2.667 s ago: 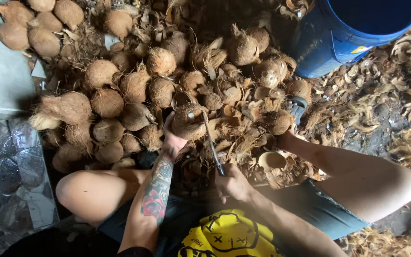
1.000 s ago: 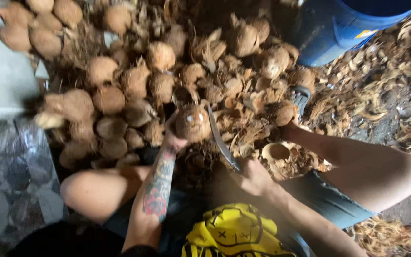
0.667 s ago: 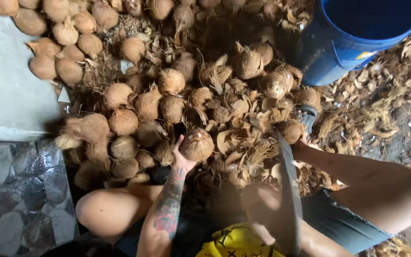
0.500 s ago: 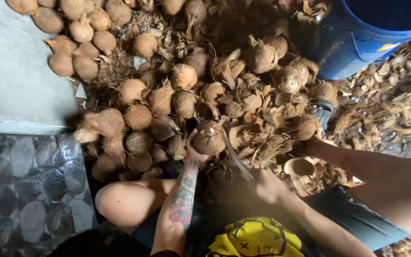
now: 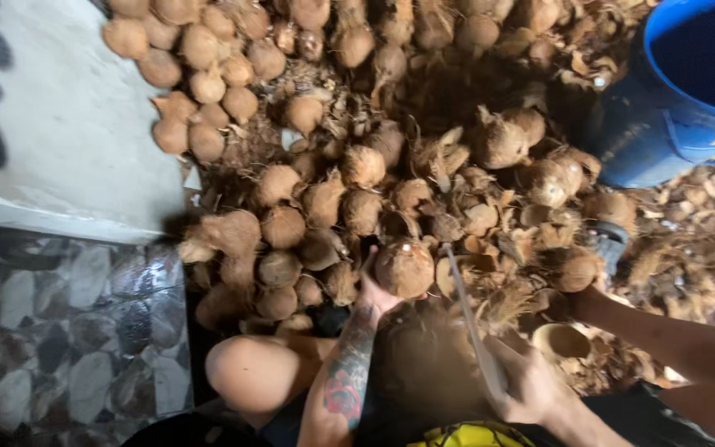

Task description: The person sits on the floor surrounded by coconuts and uses a curved blade to peel the husks off several coconuts one by one. After peeling, the person places the cleaned coconuts into a black bucket.

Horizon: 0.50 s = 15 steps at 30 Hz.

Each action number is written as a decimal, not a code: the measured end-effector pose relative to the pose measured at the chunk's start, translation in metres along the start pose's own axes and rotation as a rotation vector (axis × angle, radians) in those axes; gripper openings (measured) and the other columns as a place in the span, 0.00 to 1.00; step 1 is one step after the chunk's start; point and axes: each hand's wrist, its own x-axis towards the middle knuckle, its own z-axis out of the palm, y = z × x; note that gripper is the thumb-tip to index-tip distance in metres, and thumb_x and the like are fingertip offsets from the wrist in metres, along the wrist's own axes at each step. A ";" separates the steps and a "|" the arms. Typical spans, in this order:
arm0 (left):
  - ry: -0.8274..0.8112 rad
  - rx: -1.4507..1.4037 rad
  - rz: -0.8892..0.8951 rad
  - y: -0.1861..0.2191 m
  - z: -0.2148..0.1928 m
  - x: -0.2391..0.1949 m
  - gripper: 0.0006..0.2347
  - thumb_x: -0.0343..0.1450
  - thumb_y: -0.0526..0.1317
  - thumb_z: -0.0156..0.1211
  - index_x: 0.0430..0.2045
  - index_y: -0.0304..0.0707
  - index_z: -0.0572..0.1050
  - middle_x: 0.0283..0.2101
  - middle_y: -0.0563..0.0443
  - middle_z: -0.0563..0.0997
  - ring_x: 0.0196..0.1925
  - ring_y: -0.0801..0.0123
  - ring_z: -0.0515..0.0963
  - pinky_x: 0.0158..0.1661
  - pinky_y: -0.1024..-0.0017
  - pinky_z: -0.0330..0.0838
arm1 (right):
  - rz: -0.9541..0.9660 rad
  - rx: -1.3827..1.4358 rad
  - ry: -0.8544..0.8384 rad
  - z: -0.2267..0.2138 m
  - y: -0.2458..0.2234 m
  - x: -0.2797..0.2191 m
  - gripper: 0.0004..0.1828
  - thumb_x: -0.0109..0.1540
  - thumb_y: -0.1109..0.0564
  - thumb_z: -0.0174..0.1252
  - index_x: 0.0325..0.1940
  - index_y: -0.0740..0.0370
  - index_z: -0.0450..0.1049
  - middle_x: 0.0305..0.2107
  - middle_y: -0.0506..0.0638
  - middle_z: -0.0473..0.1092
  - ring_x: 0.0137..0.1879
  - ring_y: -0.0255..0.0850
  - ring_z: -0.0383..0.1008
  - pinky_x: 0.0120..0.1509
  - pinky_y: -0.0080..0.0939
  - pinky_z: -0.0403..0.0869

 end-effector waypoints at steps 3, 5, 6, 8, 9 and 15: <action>0.006 0.063 -0.102 -0.005 -0.002 0.002 0.44 0.61 0.76 0.52 0.66 0.44 0.70 0.67 0.32 0.68 0.65 0.32 0.68 0.45 0.35 0.79 | -0.435 -0.023 0.075 0.016 0.038 0.004 0.12 0.56 0.42 0.54 0.36 0.49 0.70 0.25 0.44 0.72 0.28 0.40 0.76 0.29 0.42 0.76; 0.016 -0.166 -0.185 -0.004 0.000 0.007 0.36 0.61 0.69 0.63 0.58 0.45 0.78 0.59 0.36 0.77 0.60 0.33 0.72 0.43 0.24 0.71 | 0.017 -0.115 -0.261 0.030 0.061 0.018 0.14 0.50 0.45 0.65 0.36 0.49 0.75 0.24 0.41 0.77 0.22 0.37 0.76 0.22 0.41 0.74; 0.011 -0.167 -0.187 -0.009 -0.001 0.002 0.36 0.61 0.69 0.63 0.58 0.45 0.78 0.59 0.36 0.77 0.60 0.33 0.72 0.43 0.24 0.71 | 0.019 -0.119 -0.259 0.034 0.056 0.016 0.14 0.50 0.45 0.65 0.36 0.49 0.75 0.24 0.41 0.77 0.22 0.37 0.76 0.22 0.41 0.74; -0.337 1.031 1.142 -0.011 0.000 -0.002 0.35 0.60 0.41 0.76 0.62 0.25 0.68 0.63 0.36 0.77 0.67 0.51 0.77 0.73 0.56 0.71 | 0.320 -0.164 -0.232 0.039 0.049 0.023 0.12 0.56 0.47 0.51 0.28 0.52 0.77 0.19 0.53 0.78 0.27 0.55 0.79 0.38 0.57 0.73; -0.333 1.019 1.157 -0.011 -0.007 0.000 0.35 0.60 0.41 0.76 0.62 0.25 0.68 0.63 0.36 0.77 0.67 0.51 0.77 0.73 0.56 0.71 | 0.312 -0.179 -0.235 0.026 0.024 0.026 0.12 0.56 0.47 0.51 0.28 0.52 0.77 0.19 0.53 0.78 0.27 0.55 0.79 0.38 0.57 0.73; 0.078 -0.075 -0.074 -0.011 -0.006 0.010 0.29 0.63 0.62 0.67 0.50 0.40 0.82 0.51 0.43 0.84 0.52 0.49 0.82 0.51 0.48 0.79 | 0.510 0.254 -0.346 0.003 -0.028 0.008 0.15 0.53 0.47 0.58 0.14 0.54 0.73 0.07 0.44 0.74 0.13 0.36 0.72 0.29 0.39 0.79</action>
